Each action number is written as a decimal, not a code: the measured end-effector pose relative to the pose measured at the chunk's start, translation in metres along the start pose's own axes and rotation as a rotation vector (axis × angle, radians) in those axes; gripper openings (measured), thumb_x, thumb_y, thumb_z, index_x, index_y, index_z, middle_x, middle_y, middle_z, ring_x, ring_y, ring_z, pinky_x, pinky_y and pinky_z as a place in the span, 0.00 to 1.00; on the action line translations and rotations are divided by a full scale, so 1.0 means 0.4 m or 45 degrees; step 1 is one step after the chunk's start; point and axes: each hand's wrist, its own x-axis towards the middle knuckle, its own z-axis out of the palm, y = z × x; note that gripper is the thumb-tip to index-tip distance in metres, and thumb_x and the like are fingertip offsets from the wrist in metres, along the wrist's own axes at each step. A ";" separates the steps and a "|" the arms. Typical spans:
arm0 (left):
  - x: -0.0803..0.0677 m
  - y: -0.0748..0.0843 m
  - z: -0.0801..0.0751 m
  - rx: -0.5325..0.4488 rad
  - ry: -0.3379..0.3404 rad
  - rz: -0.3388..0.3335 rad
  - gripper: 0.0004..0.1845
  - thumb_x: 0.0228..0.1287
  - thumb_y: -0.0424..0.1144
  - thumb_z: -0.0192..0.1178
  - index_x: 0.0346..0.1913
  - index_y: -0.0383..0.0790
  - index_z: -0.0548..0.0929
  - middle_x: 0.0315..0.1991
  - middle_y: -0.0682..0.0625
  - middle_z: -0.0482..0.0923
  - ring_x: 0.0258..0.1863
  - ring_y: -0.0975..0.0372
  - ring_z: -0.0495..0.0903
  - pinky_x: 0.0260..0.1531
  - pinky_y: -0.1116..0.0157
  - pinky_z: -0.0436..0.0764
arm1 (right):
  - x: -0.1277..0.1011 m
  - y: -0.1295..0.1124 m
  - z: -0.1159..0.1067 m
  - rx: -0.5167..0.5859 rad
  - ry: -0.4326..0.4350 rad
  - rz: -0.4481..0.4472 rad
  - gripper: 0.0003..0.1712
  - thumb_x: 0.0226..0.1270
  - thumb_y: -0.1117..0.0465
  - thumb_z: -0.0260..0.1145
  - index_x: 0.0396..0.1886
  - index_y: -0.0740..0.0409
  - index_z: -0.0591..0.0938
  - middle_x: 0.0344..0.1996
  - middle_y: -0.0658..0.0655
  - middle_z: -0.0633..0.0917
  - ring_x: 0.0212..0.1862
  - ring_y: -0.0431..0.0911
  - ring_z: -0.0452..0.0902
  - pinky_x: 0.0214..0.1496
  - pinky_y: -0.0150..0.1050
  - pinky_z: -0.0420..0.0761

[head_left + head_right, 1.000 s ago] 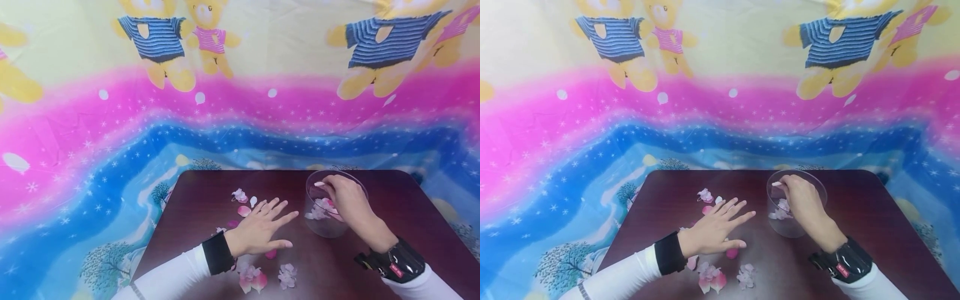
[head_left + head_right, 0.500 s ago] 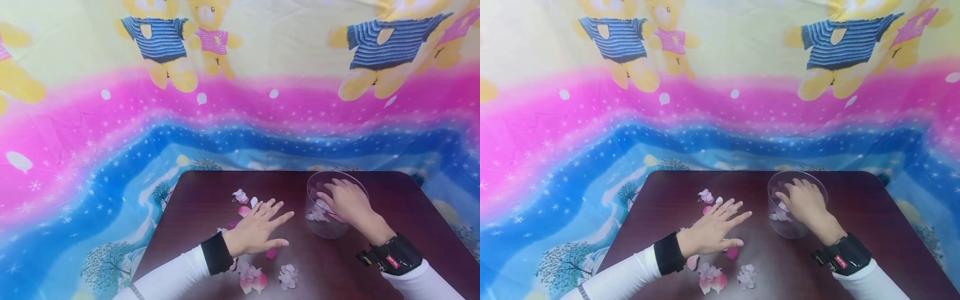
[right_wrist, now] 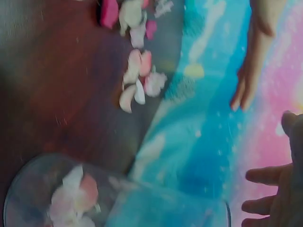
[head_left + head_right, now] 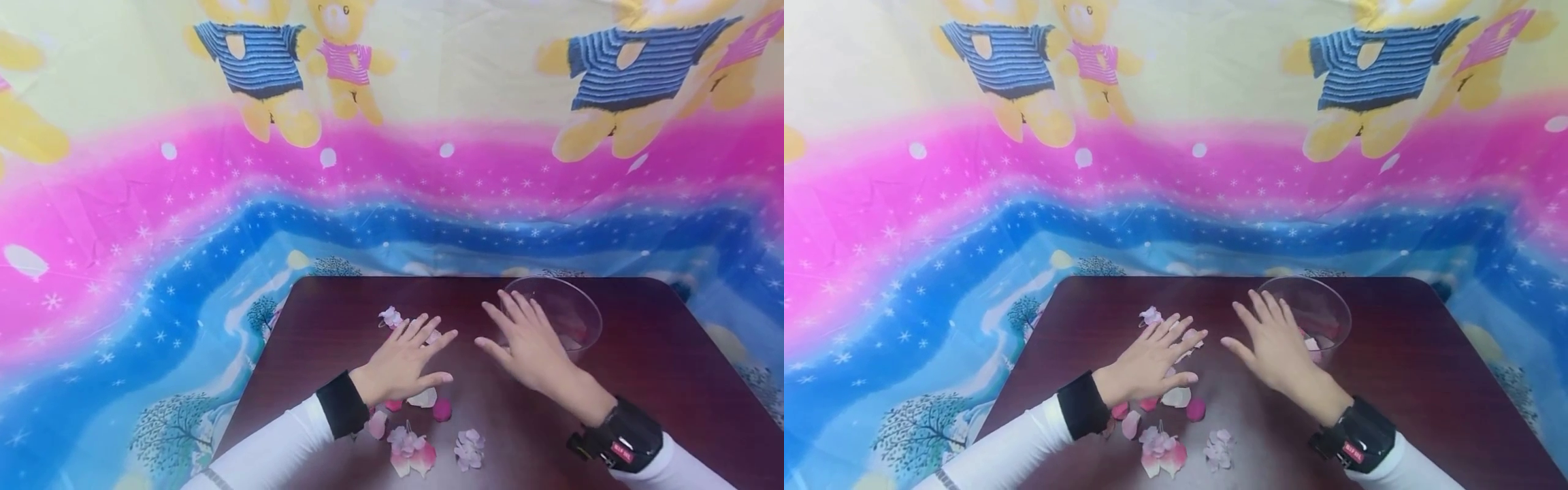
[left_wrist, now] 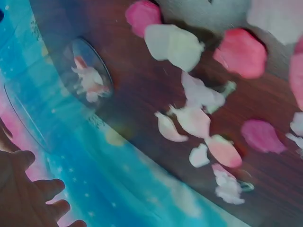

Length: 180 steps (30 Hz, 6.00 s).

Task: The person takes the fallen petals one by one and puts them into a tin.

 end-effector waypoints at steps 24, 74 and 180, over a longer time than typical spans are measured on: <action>-0.099 -0.112 0.003 -0.025 0.029 -0.166 0.40 0.72 0.69 0.45 0.82 0.62 0.50 0.83 0.46 0.50 0.83 0.48 0.48 0.78 0.42 0.52 | -0.016 -0.100 0.119 0.076 -0.040 -0.137 0.44 0.67 0.30 0.59 0.76 0.46 0.69 0.76 0.62 0.68 0.78 0.62 0.59 0.80 0.61 0.53; -0.138 -0.077 0.127 0.013 -0.025 -0.099 0.38 0.72 0.69 0.44 0.79 0.55 0.62 0.79 0.45 0.60 0.80 0.47 0.56 0.75 0.43 0.61 | -0.015 -0.239 0.378 0.076 -0.222 -0.392 0.04 0.62 0.60 0.68 0.28 0.52 0.81 0.27 0.52 0.85 0.31 0.47 0.85 0.30 0.40 0.82; 0.026 0.028 -0.071 0.074 0.026 0.042 0.40 0.72 0.71 0.42 0.82 0.65 0.47 0.83 0.48 0.50 0.84 0.53 0.45 0.80 0.48 0.51 | 0.074 0.102 -0.094 0.105 0.334 0.044 0.04 0.61 0.75 0.67 0.34 0.66 0.84 0.30 0.62 0.85 0.33 0.57 0.82 0.37 0.57 0.81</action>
